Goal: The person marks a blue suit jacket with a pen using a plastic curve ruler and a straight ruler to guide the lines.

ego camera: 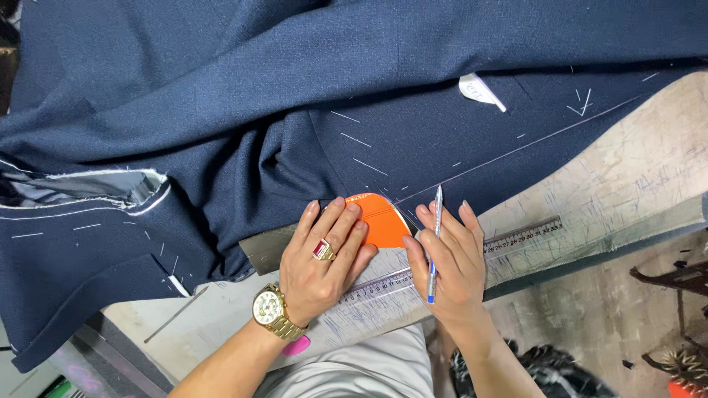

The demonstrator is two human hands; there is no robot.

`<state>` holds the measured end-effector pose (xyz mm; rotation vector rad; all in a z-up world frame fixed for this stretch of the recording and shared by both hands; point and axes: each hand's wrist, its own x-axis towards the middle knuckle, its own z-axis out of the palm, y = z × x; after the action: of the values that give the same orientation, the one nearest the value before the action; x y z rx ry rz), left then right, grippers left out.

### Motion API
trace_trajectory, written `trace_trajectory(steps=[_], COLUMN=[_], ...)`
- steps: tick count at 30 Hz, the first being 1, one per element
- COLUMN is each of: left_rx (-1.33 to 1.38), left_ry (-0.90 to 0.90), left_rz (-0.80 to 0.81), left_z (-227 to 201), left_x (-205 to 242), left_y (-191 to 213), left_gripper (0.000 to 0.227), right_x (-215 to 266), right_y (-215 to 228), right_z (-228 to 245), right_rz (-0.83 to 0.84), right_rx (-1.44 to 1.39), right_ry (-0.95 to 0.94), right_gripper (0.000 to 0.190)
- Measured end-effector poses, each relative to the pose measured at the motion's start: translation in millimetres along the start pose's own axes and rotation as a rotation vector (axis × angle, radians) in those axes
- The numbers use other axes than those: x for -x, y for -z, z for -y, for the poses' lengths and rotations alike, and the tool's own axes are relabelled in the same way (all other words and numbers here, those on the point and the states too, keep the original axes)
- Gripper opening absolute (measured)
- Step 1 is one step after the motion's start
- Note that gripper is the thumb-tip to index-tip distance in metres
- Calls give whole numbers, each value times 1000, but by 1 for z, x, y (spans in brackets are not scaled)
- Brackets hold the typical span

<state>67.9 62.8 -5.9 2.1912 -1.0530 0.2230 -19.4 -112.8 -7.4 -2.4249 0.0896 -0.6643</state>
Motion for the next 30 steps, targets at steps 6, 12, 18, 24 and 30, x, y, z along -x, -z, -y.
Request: trace_trajectory(steps=[6, 12, 18, 24, 30], left_rx=[-6, -22, -14, -16, -30], left_ry=[7, -14, 5, 21, 31], left_rz=[10, 16, 11, 33, 44], left_z=[0, 1, 0, -1, -2], left_x=[-1, -3, -1, -1, 1], left_y=[1, 1, -1, -1, -1], left_gripper=[27, 27, 28, 27, 26], right_x=[0, -3, -3, -4, -4], right_y=[0, 0, 0, 2, 2], right_z=[-1, 0, 1, 1, 1], right_rz=[-1, -21, -44, -35, -33], right_rx=[-9, -5, -19, -38, -32], right_ry=[-7, -6, -30, -37, -40], right_gripper=[16, 14, 11, 12, 12])
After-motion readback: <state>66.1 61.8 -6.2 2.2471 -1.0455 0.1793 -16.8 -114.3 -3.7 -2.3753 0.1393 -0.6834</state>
